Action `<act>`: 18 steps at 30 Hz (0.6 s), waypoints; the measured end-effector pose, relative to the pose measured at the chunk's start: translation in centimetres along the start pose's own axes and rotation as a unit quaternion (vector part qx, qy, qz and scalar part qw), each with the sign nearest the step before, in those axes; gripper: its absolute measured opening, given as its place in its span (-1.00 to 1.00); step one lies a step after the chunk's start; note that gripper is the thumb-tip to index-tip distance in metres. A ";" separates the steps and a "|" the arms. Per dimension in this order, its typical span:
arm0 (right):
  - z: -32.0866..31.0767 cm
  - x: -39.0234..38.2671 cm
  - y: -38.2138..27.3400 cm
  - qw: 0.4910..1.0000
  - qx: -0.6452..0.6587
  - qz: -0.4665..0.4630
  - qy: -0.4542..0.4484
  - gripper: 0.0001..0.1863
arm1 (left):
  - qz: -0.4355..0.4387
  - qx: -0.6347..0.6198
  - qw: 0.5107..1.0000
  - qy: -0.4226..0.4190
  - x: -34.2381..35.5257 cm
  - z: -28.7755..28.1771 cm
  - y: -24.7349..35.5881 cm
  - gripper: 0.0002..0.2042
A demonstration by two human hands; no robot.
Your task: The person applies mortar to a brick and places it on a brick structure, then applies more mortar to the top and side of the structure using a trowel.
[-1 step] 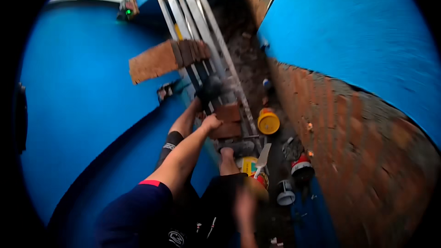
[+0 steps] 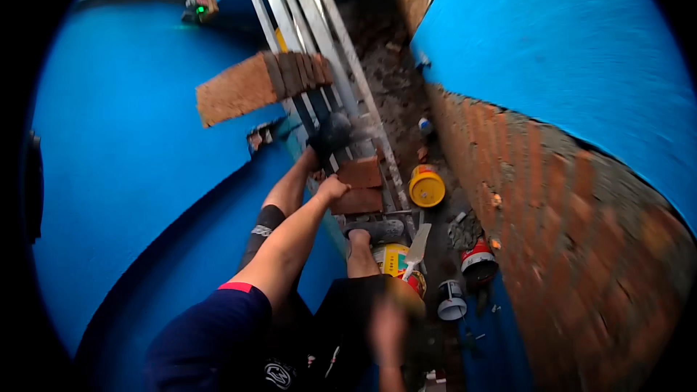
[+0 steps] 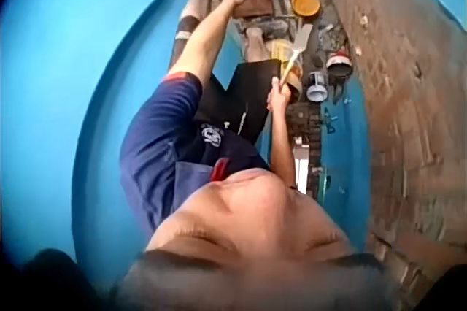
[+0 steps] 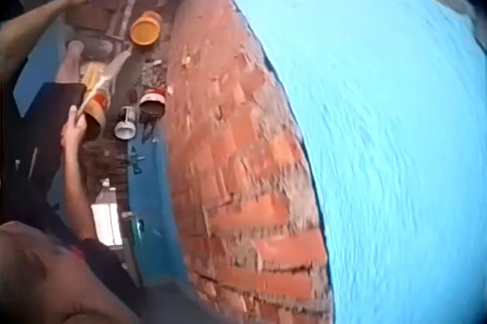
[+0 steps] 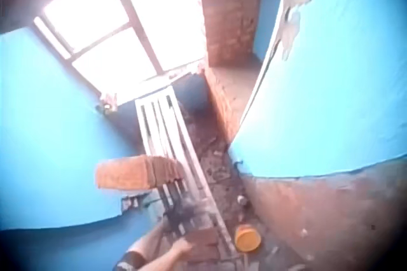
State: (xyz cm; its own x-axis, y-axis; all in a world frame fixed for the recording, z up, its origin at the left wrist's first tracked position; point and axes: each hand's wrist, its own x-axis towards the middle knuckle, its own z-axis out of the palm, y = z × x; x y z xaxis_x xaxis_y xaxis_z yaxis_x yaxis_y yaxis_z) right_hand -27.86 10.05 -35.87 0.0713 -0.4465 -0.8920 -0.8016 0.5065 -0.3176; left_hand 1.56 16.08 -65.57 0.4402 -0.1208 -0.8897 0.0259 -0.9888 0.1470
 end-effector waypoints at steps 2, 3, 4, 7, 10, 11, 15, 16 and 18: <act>0.1 1.9 0.7 1.000 -0.020 -0.005 -0.008 -0.58 | -0.069 -0.037 0.997 0.011 2.7 2.4 -3.3 -0.27; 0.2 3.2 0.4 1.000 -0.010 0.009 -0.023 -0.59 | -0.082 -0.033 0.996 0.004 3.4 3.7 -4.2 -0.27; 0.5 4.9 0.9 0.999 -0.015 0.008 -0.029 -0.59 | -0.045 -0.019 0.996 0.072 4.1 4.8 -4.2 -0.23; 1.2 9.3 1.9 0.998 -0.013 0.007 -0.053 -0.59 | -0.007 -0.059 0.997 0.045 6.7 6.0 -4.6 -0.04; 2.6 12.3 2.0 0.997 -0.013 0.023 -0.078 -0.62 | -0.044 -0.135 0.990 -0.011 9.0 7.9 -5.2 0.02; 2.8 13.1 2.1 0.997 -0.012 0.026 -0.078 -0.64 | -0.046 -0.125 0.990 0.046 9.6 8.4 -5.1 0.03; 2.9 16.1 3.9 0.992 -0.094 0.007 -0.079 -0.65 | -0.063 -0.196 0.978 -0.009 11.7 7.9 -7.3 -0.10; 3.0 17.0 4.5 0.990 -0.118 -0.023 -0.080 -0.64 | -0.070 -0.236 0.967 -0.065 11.9 7.4 -7.8 -0.16; 3.6 18.9 5.4 0.983 -0.151 -0.067 -0.077 -0.62 | -0.056 -0.232 0.969 -0.071 11.7 7.0 -8.5 -0.20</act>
State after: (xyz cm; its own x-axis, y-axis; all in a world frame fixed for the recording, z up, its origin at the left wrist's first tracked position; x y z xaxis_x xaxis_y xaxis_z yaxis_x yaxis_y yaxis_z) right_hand -28.67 7.03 -55.62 0.2584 -0.3662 -0.8939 -0.9168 0.1988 -0.3465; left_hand 0.22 22.48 -80.28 0.2843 -0.0588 -0.9569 0.4807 -0.8548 0.1953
